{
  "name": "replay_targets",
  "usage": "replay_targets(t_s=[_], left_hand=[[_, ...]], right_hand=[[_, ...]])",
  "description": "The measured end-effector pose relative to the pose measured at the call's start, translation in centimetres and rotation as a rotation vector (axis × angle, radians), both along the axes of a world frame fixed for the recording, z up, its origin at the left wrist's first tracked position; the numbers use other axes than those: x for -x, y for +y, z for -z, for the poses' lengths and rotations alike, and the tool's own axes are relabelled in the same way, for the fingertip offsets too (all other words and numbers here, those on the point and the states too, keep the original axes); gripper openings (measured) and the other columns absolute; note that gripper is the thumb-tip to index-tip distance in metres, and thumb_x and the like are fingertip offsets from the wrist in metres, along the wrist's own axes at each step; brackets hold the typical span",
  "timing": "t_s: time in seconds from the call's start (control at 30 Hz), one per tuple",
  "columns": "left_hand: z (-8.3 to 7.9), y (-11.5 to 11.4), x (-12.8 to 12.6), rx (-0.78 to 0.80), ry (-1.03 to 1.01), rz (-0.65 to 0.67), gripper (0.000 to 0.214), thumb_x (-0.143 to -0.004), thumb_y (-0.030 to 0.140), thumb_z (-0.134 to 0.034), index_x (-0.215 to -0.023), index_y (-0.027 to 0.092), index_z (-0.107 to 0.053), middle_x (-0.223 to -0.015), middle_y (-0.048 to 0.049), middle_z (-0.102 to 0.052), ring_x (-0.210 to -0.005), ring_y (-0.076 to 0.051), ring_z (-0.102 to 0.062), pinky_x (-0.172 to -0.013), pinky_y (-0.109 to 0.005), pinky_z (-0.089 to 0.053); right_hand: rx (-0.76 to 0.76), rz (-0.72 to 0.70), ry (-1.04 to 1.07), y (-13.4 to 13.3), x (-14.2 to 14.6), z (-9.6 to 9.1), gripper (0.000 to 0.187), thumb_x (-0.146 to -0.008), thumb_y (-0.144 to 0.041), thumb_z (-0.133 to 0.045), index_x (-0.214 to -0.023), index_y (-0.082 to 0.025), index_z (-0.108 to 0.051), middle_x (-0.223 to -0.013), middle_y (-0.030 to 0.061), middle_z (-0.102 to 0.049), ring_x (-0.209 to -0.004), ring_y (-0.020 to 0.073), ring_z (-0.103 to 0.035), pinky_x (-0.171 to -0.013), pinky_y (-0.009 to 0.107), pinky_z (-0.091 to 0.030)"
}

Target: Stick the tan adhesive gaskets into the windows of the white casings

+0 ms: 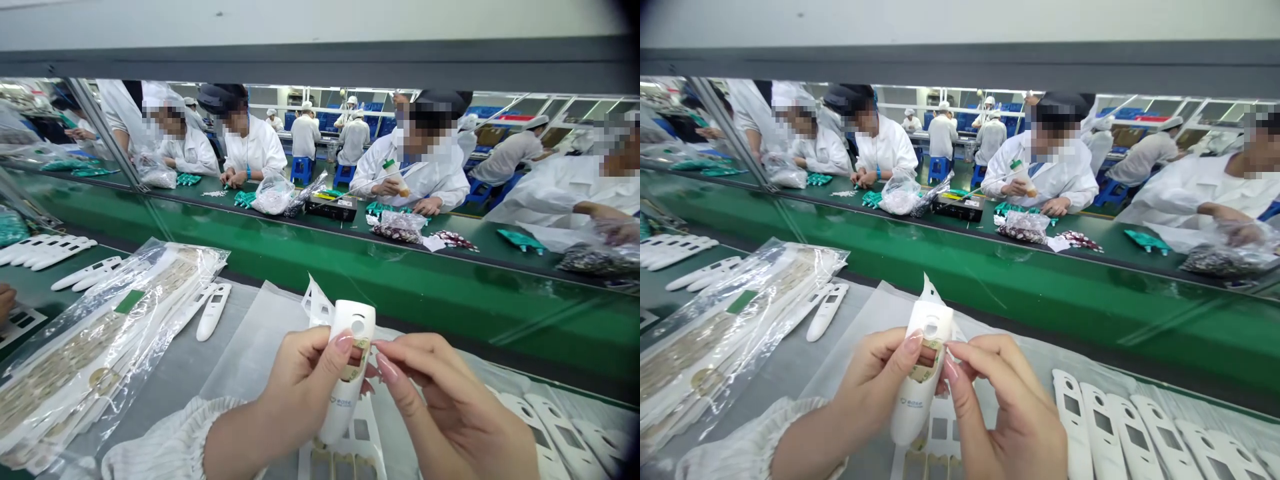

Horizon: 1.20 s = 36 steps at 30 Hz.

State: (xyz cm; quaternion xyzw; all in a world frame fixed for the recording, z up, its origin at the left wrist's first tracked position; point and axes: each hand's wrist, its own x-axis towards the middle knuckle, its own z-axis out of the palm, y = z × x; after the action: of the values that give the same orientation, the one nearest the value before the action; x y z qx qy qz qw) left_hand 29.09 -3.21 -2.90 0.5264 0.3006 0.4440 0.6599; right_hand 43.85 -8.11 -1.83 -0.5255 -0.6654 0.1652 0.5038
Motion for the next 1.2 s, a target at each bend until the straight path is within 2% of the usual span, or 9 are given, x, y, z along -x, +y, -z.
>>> replay_targets(t_s=[0.1,0.23,0.37,0.57,0.73,0.83,0.97,1.1,1.2], left_hand=[[0.3,-0.1,0.2,-0.184,0.098,-0.066,0.045,-0.094,0.047,-0.048,-0.072,0.012,-0.066,-0.065,-0.0052,-0.061,-0.062,-0.014,-0.055,-0.059,-0.025,-0.045],[0.6,-0.3,0.3,-0.386,0.186,-0.136,0.042,-0.097,0.038,-0.045,-0.065,0.014,-0.057,-0.056,0.0017,-0.043,-0.053,-0.009,-0.039,-0.051,-0.022,-0.033],[0.6,-0.5,0.3,-0.503,0.197,-0.134,0.038,-0.098,0.030,-0.044,-0.064,0.015,-0.050,-0.054,0.0050,-0.032,-0.050,-0.007,-0.030,-0.047,-0.021,-0.024],[0.6,-0.4,0.2,-0.477,0.179,-0.076,0.036,-0.099,0.028,-0.042,-0.065,0.015,-0.049,-0.056,0.0040,-0.040,-0.051,-0.006,-0.035,-0.049,-0.020,-0.028],[0.8,-0.3,0.2,-0.492,0.201,-0.087,0.035,-0.098,0.026,-0.044,-0.064,0.016,-0.047,-0.054,0.0053,-0.037,-0.050,-0.006,-0.033,-0.048,-0.019,-0.026],[0.7,-0.3,0.3,-0.466,0.203,-0.077,0.036,-0.098,0.029,-0.043,-0.067,0.014,-0.053,-0.056,0.0028,-0.046,-0.052,-0.007,-0.040,-0.050,-0.019,-0.031],[0.2,-0.4,0.3,-0.310,0.162,-0.032,0.043,-0.099,0.037,-0.041,-0.071,0.012,-0.062,-0.061,-0.0045,-0.060,-0.055,-0.011,-0.054,-0.052,-0.021,-0.040],[-0.2,-0.5,0.2,-0.201,0.093,-0.005,0.044,-0.098,0.040,-0.042,-0.071,0.012,-0.062,-0.062,-0.0045,-0.060,-0.057,-0.012,-0.055,-0.054,-0.021,-0.043],[-0.1,-0.6,0.3,-0.197,0.091,-0.004,0.045,-0.098,0.041,-0.042,-0.072,0.011,-0.064,-0.062,-0.0047,-0.059,-0.057,-0.012,-0.055,-0.054,-0.022,-0.043]], right_hand=[[-0.023,0.040,-0.025,-0.1,0.2,0.4,0.023,-0.089,-0.017,-0.061,-0.107,-0.031,-0.063,-0.095,0.0015,-0.061,-0.082,0.0133,-0.064,-0.067,0.023,-0.056],[-0.029,0.017,0.020,0.0,0.5,0.4,0.015,-0.089,-0.018,-0.060,-0.099,-0.030,-0.062,-0.090,0.0008,-0.062,-0.080,0.0144,-0.064,-0.064,0.024,-0.056],[-0.019,0.032,0.062,0.2,0.7,0.1,0.006,-0.088,-0.022,-0.061,-0.085,-0.027,-0.061,-0.080,-0.0007,-0.061,-0.072,0.0143,-0.062,-0.058,0.025,-0.053],[0.034,0.026,0.081,0.2,0.8,-0.1,0.013,-0.089,-0.022,-0.060,-0.077,-0.026,-0.059,-0.071,-0.0037,-0.059,-0.063,0.0113,-0.060,-0.054,0.022,-0.050],[0.013,0.050,0.049,-0.1,0.8,-0.2,0.016,-0.087,-0.019,-0.062,-0.073,-0.024,-0.058,-0.068,-0.0039,-0.059,-0.060,0.0107,-0.060,-0.052,0.021,-0.050],[-0.018,0.073,0.084,-0.2,0.8,-0.4,0.013,-0.086,-0.017,-0.064,-0.076,-0.025,-0.060,-0.071,-0.0040,-0.062,-0.062,0.0109,-0.063,-0.053,0.019,-0.052],[-0.094,0.170,0.143,-0.2,0.6,-0.7,0.010,-0.085,-0.017,-0.065,-0.080,-0.026,-0.061,-0.070,-0.0040,-0.062,-0.058,0.0093,-0.061,-0.054,0.017,-0.052],[0.028,-0.019,0.114,-0.1,0.3,-0.7,0.011,-0.087,-0.016,-0.062,-0.088,-0.026,-0.065,-0.079,-0.0002,-0.065,-0.066,0.0138,-0.066,-0.058,0.023,-0.057],[0.046,-0.071,0.124,0.0,0.2,-0.5,0.014,-0.087,-0.014,-0.061,-0.090,-0.026,-0.065,-0.081,0.0012,-0.064,-0.068,0.0151,-0.066,-0.060,0.026,-0.058]])
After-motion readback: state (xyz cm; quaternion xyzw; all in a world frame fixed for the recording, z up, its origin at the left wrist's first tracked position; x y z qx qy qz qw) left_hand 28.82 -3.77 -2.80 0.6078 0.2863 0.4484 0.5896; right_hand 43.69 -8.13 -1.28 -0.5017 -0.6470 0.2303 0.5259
